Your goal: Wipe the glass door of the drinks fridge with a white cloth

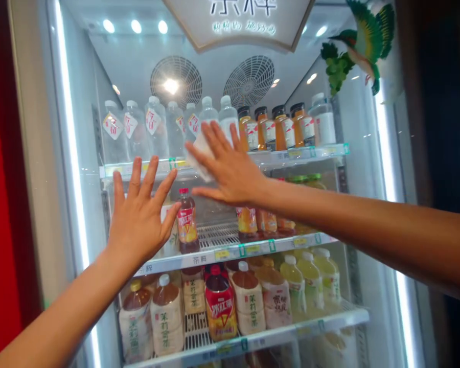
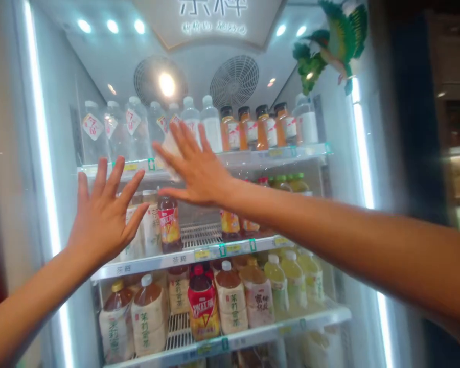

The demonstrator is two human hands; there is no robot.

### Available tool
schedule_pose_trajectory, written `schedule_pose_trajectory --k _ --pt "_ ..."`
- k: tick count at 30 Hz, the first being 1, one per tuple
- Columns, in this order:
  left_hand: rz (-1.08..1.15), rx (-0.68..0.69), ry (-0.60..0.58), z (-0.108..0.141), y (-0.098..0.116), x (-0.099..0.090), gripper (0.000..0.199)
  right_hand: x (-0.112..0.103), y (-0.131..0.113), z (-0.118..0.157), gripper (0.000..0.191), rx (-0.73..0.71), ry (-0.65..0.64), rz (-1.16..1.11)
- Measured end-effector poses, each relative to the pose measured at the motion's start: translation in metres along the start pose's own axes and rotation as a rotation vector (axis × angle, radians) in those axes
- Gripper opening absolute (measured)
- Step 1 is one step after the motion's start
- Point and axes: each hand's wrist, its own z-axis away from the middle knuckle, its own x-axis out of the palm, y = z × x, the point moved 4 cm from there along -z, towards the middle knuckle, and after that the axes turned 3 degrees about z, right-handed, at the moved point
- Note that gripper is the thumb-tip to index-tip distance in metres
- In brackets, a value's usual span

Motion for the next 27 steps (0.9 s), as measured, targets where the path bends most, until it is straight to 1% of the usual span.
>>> schedule_pose_trajectory --k 2,3,4,5,7,8,9,10,13,15,17,20,21,22,24,25,26,27 --pt "0.013 -0.014 -0.008 0.018 -0.009 -0.01 0.069 0.005 -0.042 0.012 0.1 -0.184 -0.08 -0.016" --pt "0.023 -0.018 -0.007 0.027 -0.013 -0.015 0.069 0.005 -0.057 0.016 0.098 -0.233 -0.11 -0.022" --pt "0.034 -0.021 -0.008 0.035 -0.015 -0.019 0.07 0.005 -0.066 0.016 0.097 -0.232 -0.124 -0.025" --pt "0.046 -0.023 -0.005 0.042 -0.016 -0.022 0.071 0.004 -0.071 0.014 0.095 -0.183 -0.119 -0.025" --pt "0.077 -0.048 -0.008 0.058 -0.015 -0.025 0.072 0.003 -0.075 0.009 0.093 -0.007 -0.079 -0.024" --pt "0.096 -0.069 -0.013 0.068 -0.013 -0.024 0.073 0.005 -0.08 0.01 0.093 0.075 -0.056 -0.023" --pt "0.116 -0.089 -0.019 0.078 -0.01 -0.021 0.073 0.008 -0.09 0.016 0.094 0.125 -0.039 -0.023" --pt "0.136 -0.106 -0.026 0.09 -0.006 -0.017 0.074 0.012 -0.104 0.025 0.096 0.137 -0.031 -0.026" --pt "0.181 -0.137 -0.039 0.125 0.008 -0.002 0.075 0.026 -0.159 0.063 0.098 0.057 -0.06 -0.042" --pt "0.199 -0.152 -0.041 0.141 0.015 0.007 0.076 0.031 -0.181 0.08 0.096 0.062 -0.074 -0.045" --pt "0.215 -0.163 -0.033 0.146 0.018 0.011 0.076 0.032 -0.187 0.083 0.093 0.136 -0.067 -0.035" --pt "0.239 -0.175 -0.018 0.14 0.017 0.01 0.074 0.031 -0.185 0.085 0.09 0.259 -0.056 -0.033" --pt "0.242 -0.177 -0.013 0.137 0.017 0.008 0.074 0.032 -0.186 0.091 0.09 0.262 -0.063 -0.038" --pt "0.24 -0.173 -0.012 0.136 0.017 0.007 0.074 0.033 -0.187 0.1 0.09 0.232 -0.076 -0.046" --pt "0.225 -0.15 -0.019 0.135 0.02 0.006 0.074 0.035 -0.186 0.12 0.091 0.128 -0.116 -0.063" --pt "0.216 -0.137 -0.023 0.135 0.023 0.008 0.075 0.036 -0.18 0.13 0.091 0.099 -0.135 -0.066" --pt "0.209 -0.126 -0.025 0.136 0.028 0.009 0.076 0.036 -0.17 0.138 0.091 0.112 -0.143 -0.065" --pt "0.207 -0.118 -0.024 0.136 0.034 0.012 0.076 0.035 -0.156 0.145 0.092 0.169 -0.139 -0.058"
